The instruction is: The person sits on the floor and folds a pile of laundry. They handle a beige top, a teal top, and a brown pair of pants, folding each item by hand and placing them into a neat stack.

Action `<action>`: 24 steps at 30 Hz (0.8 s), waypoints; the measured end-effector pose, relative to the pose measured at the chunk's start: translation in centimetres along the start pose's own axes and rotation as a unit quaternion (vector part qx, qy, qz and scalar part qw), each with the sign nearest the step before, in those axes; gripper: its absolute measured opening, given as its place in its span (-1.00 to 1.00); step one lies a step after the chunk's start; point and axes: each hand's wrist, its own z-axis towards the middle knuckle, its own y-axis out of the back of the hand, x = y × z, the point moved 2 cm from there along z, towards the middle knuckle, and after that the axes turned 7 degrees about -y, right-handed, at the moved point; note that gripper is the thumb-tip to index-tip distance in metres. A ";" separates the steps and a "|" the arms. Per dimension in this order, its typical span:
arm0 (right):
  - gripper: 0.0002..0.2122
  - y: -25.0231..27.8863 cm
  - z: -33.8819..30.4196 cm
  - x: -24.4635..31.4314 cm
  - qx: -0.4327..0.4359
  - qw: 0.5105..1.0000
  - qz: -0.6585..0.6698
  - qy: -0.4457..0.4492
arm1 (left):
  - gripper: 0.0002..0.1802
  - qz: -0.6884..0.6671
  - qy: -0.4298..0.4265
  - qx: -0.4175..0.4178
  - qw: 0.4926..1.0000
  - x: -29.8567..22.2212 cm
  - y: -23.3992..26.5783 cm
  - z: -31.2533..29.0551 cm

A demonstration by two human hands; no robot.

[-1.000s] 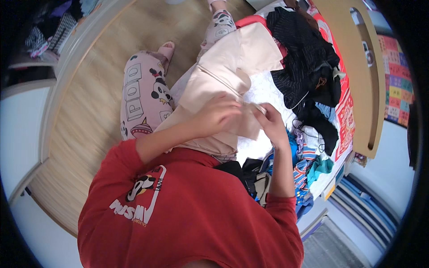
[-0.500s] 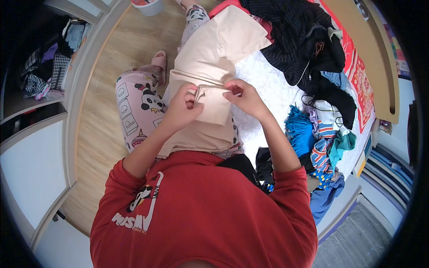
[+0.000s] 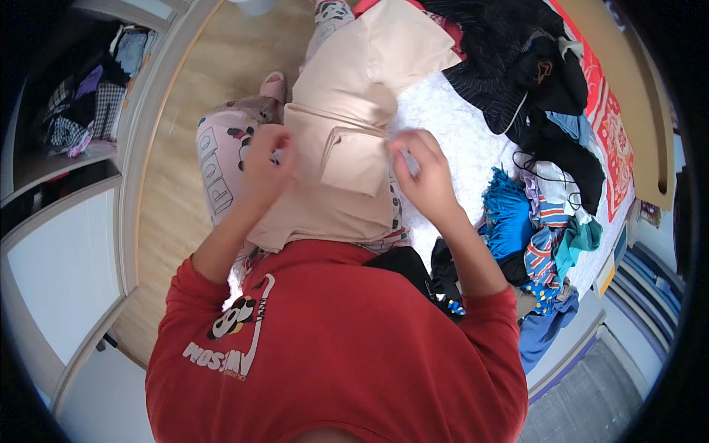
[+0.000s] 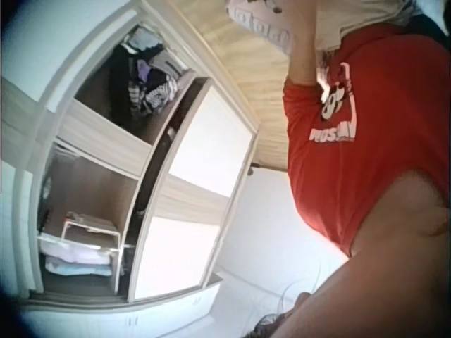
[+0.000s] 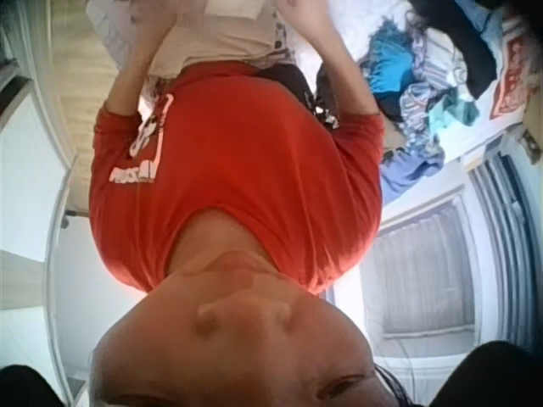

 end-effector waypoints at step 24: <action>-0.83 -4.5 -0.5 -3.3 0.166 0.826 0.474 -0.255 | -0.53 -0.711 0.418 0.203 0.528 -0.4 3.6 -3.2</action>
